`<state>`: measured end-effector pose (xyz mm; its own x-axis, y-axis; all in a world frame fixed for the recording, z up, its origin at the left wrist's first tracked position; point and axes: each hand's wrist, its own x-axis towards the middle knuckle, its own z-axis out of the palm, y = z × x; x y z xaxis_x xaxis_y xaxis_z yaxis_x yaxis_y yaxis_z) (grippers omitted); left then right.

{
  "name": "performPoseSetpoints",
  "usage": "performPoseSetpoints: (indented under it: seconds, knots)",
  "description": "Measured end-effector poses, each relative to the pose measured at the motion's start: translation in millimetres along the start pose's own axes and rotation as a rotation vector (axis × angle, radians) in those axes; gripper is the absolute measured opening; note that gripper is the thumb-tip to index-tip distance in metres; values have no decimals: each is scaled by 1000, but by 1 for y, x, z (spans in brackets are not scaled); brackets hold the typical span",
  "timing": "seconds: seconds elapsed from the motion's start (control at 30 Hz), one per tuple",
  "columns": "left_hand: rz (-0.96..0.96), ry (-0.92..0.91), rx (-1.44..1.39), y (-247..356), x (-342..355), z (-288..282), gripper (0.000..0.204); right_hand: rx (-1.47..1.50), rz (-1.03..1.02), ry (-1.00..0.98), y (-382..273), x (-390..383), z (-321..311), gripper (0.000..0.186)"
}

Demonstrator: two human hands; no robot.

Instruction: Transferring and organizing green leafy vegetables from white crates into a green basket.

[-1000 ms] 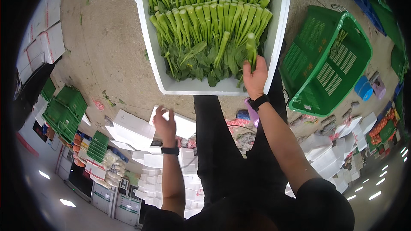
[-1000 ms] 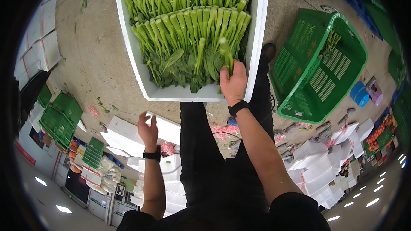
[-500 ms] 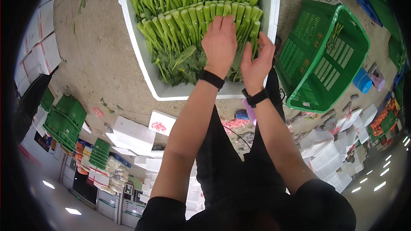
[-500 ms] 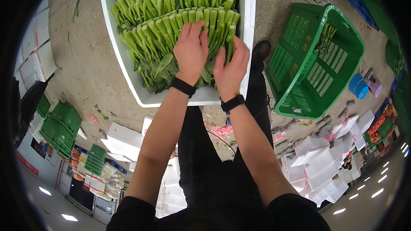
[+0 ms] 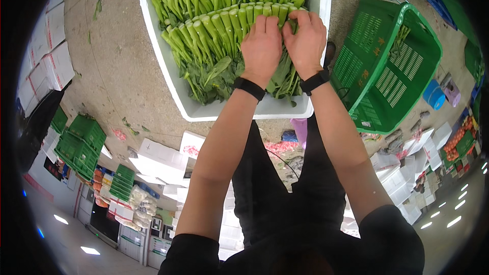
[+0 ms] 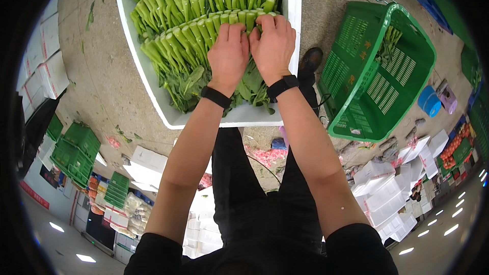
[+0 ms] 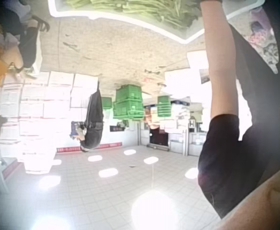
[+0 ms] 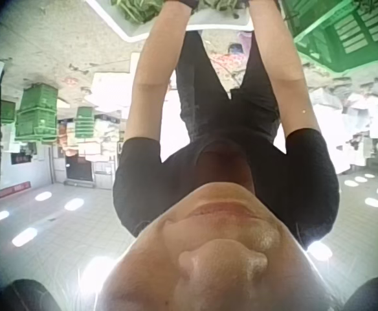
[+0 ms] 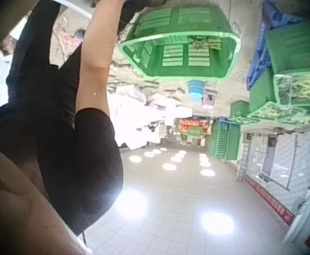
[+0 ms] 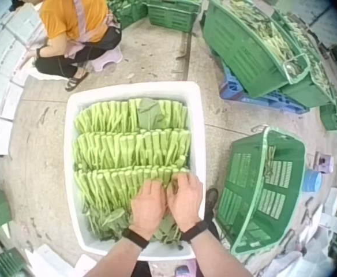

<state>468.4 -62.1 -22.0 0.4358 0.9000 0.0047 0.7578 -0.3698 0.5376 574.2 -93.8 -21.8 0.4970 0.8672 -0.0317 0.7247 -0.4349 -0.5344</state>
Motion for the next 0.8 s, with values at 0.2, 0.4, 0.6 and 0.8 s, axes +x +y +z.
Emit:
performPoseSetpoints:
  seconds: [0.2,0.4,0.6,0.8]
  knots:
    - [-208,39,-192,-5,-17,-48,11,112,-58,64,12,11,-22,6]
    - [-878,162,382,-189,-139,-204,19,324,473,11,123,32,-83,38]
    - [-639,114,869,-202,-174,-211,30,-356,240,85,85,11,-72,82]
    - [-230,205,-150,-59,-37,-81,16,285,-280,50,-21,20,-2,33]
